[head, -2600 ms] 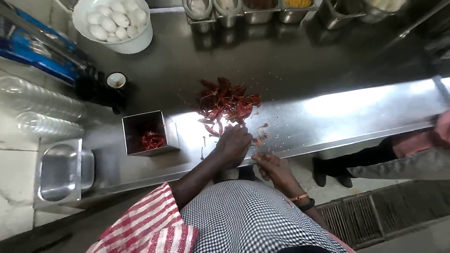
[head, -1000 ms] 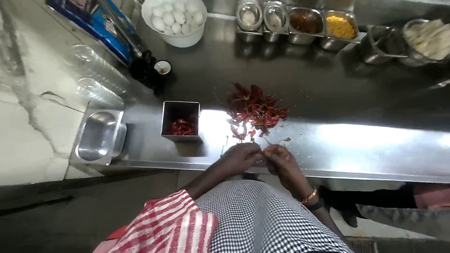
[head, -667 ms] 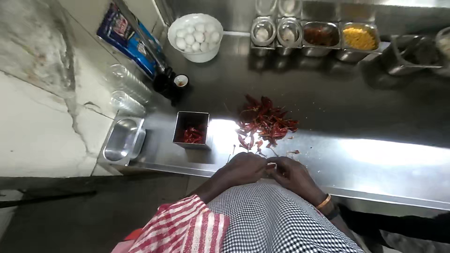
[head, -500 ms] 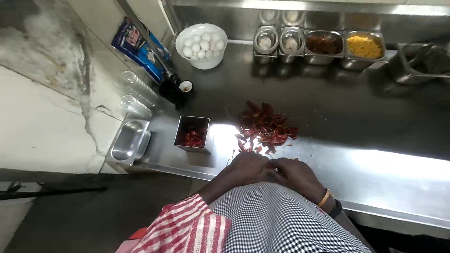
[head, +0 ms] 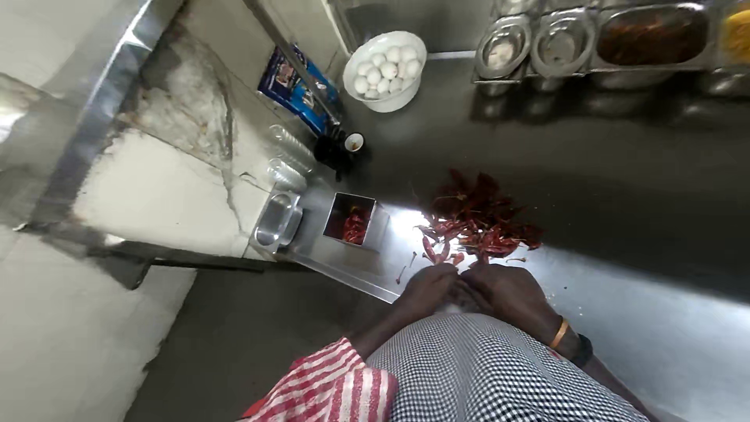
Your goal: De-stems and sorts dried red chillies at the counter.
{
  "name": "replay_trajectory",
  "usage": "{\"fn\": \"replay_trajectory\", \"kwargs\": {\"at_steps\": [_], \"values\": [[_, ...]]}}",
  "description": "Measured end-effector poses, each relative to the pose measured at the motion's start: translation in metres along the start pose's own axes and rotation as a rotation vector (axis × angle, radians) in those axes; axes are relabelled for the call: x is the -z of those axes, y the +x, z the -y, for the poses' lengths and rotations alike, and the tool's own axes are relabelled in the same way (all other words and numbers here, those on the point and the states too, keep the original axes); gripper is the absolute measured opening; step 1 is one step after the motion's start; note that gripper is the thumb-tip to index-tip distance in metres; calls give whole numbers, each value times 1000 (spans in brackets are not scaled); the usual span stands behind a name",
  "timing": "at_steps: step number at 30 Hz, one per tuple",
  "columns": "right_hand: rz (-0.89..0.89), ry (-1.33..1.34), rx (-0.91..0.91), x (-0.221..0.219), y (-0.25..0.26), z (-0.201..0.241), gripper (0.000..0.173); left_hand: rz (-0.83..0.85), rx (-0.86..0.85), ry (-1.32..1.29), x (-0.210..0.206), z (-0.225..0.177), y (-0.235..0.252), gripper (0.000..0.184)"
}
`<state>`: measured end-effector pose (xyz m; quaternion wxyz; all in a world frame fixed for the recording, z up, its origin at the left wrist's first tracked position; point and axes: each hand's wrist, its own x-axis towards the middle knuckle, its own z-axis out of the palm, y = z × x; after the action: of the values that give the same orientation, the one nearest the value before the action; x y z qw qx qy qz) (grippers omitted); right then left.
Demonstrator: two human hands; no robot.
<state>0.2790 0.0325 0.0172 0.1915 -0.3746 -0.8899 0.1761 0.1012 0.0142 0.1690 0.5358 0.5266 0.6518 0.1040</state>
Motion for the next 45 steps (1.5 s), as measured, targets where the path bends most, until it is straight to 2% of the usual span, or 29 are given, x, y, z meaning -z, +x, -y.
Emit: {"fn": "replay_trajectory", "kwargs": {"at_steps": [1, 2, 3, 4, 7, 9, 10, 11, 13, 16, 18, 20, 22, 24, 26, 28, 31, 34, 37, 41, 43, 45], "values": [[-12, 23, 13, -1, 2, -2, 21, 4, -62, -237, -7, 37, 19, 31], [-24, 62, 5, -3, 4, -3, 22, 80, -235, -482, -19, 94, 51, 30], [-29, 147, -41, -5, 4, -5, 25, 106, -245, -634, -30, 125, 73, 28], [-35, 297, -131, -7, 4, -6, 26, 78, -243, -646, -33, 134, 83, 26], [-77, 952, -582, -8, 6, -2, 28, -52, -457, -280, -16, 118, 81, 32], [-110, 1337, -865, -8, 8, 4, 34, -99, -703, -73, -7, 108, 81, 29], [-127, 1507, -932, -9, 8, 6, 34, -134, -860, 8, -5, 105, 85, 27], [-156, 1667, -953, -10, 7, 10, 35, -151, -988, 96, -3, 102, 90, 24], [-190, 1921, -927, -13, 8, 21, 38, -110, -1124, 278, 1, 100, 97, 26], [-250, 2122, -881, -18, 19, 38, 35, -102, -1129, 358, 16, 103, 94, 31], [-217, 2160, -848, -19, 25, 40, 31, -263, -1099, 288, 39, 111, 85, 28], [-223, 2123, -869, -19, 31, 43, 26, -484, -1023, 182, 73, 125, 75, 23], [-271, 2058, -883, -21, 36, 48, 26, -679, -869, 100, 113, 145, 64, 22], [-276, 1950, -872, -23, 41, 53, 31, -800, -713, 51, 149, 166, 53, 24], [-245, 1835, -871, -19, 50, 62, 27, -853, -626, 4, 173, 190, 47, 25], [-218, 1711, -863, -13, 66, 75, 20, -850, -568, -70, 184, 214, 45, 25], [-231, 1381, -786, 0, 94, 102, 25, -814, -531, -148, 182, 245, 55, 26], [-195, 1023, -658, 13, 127, 129, 19, -807, -458, -13, 168, 279, 73, 27], [-114, 706, -476, 15, 170, 136, 13, -746, -425, 138, 155, 301, 86, 29], [121, -31, -219, 3, 228, 154, 12, -709, -404, 356, 150, 299, 90, 30], [320, -330, -202, -16, 257, 160, 15, -691, -369, 396, 150, 297, 89, 29], [520, -516, -211, -38, 277, 164, 13, -695, -367, 430, 150, 297, 89, 28]]}}
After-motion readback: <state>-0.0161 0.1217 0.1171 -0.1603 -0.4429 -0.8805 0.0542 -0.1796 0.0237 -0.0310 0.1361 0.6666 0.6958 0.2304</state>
